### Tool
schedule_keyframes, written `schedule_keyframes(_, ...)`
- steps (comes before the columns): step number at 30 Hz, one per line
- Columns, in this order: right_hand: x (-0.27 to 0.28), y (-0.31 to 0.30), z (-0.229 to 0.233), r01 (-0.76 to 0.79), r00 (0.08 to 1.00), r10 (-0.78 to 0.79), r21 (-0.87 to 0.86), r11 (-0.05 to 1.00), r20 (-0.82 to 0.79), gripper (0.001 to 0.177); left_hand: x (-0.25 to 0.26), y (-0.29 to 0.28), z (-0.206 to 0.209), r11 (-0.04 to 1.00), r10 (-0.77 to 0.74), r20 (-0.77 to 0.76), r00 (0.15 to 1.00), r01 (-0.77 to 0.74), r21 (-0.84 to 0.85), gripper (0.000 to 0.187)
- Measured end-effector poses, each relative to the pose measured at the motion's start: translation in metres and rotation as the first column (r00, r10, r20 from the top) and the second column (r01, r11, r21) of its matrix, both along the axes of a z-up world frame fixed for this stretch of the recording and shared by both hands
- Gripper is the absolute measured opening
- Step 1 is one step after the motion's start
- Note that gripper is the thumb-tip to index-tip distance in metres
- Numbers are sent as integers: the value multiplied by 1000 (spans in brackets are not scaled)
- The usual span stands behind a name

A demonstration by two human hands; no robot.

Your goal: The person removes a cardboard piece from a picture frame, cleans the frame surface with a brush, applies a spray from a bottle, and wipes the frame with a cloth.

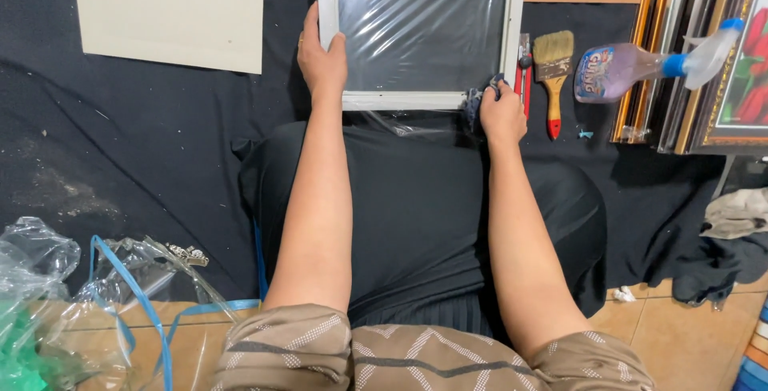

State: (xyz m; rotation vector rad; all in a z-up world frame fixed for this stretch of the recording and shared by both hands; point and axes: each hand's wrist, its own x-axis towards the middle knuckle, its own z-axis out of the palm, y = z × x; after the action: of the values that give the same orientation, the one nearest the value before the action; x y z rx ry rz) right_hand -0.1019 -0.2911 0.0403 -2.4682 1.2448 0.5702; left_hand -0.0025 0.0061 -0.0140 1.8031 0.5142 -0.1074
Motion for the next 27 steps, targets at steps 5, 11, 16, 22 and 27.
schedule_keyframes(5, -10, -8, -41, -22, 989, 31, -64, 998, 144, 51, -2, 4, 3, 999, -40, -37, 999, 39, -17, 59)
schedule_keyframes(11, 15, -6, -64, 18, 949, 12, -92, 996, 315, 54, -3, 5, 7, 998, -60, -32, 998, 59, -35, 60)
schedule_keyframes(16, 57, -14, -77, -39, 934, 91, -157, 987, 345, 52, -2, 6, 15, 996, -69, -31, 997, 67, -58, 60)
schedule_keyframes(22, 107, -36, -97, -160, 864, 254, -242, 957, 435, 48, -3, 6, 10, 998, -59, 16, 998, 59, -4, 59)
schedule_keyframes(27, 156, -79, -132, -241, 759, 435, -412, 879, 485, 35, -4, 4, 5, 997, -70, 56, 996, 69, 32, 58)
